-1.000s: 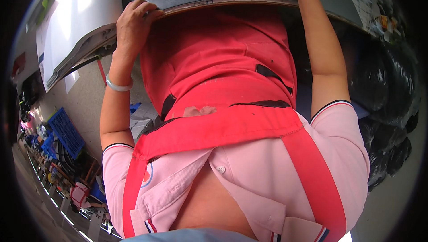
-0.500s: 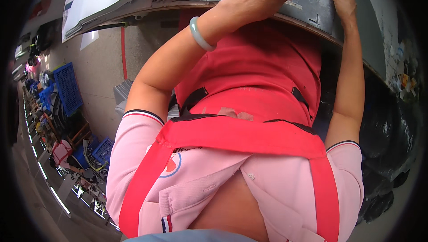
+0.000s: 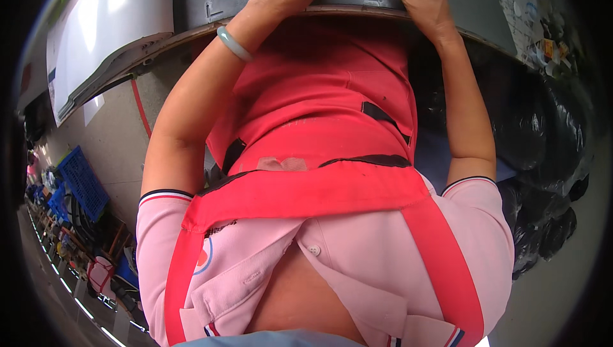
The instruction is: The recorder is wiping down flat grey panels using a small white sponge or cloth on a workbench.
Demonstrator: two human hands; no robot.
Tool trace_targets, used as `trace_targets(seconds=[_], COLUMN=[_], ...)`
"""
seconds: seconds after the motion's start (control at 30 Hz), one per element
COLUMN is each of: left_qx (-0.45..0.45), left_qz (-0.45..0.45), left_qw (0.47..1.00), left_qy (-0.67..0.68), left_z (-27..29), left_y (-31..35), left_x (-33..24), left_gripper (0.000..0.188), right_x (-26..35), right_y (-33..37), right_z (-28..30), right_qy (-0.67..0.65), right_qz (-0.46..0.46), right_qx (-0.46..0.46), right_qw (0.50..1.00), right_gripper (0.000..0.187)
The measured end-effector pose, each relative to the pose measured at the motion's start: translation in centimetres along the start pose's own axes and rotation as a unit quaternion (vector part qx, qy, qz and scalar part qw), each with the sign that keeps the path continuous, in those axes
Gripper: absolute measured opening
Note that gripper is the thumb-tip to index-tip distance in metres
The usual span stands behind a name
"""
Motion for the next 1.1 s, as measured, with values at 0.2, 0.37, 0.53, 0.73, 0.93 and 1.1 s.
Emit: trace_targets(seconds=[0.2,0.37,0.53,0.73,0.93,1.1], left_qx=[0.042,0.042,0.030,0.018,0.027,-0.046], left_qz=[0.033,0.034,0.030,0.028,0.029,-0.001], left_qw=[0.999,0.999,0.999,0.999,0.999,0.996], left_qy=[-0.010,-0.004,-0.013,0.000,-0.008,-0.071], left_z=[-0.1,0.0,-0.5,-0.4,0.0,-1.1], left_y=[-0.7,-0.6,-0.3,-0.4,-1.0,-0.1], left_x=[-0.9,-1.0,-0.4,-0.6,-0.6,0.1], left_gripper=[0.033,0.032,0.033,0.032,0.032,0.031], right_x=[1.8,2.3,2.3,1.8,2.8,2.2], right_y=[2.6,2.3,2.3,2.7,1.5,-2.0], right_z=[0.0,-0.7,0.2,-0.8,0.7,2.2], right_qy=[0.091,0.138,0.137,-0.030,0.052,-0.011], right_qz=[0.085,0.147,0.059,-0.121,-0.119,-0.094], right_qx=[0.025,0.032,0.060,-0.010,0.052,0.061], right_qw=[0.992,0.979,0.987,0.992,0.990,0.994], right_gripper=[0.016,0.012,0.013,0.023,0.022,0.027])
Point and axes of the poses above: each hand's wrist, its own y-axis away from the middle knuckle, its own z-axis out of the back of the hand, x = y × z, the point moved 1 cm from there along -y, towards the middle knuckle, and after that the axes turned 6 degrees about y, right-handed, at the moved point
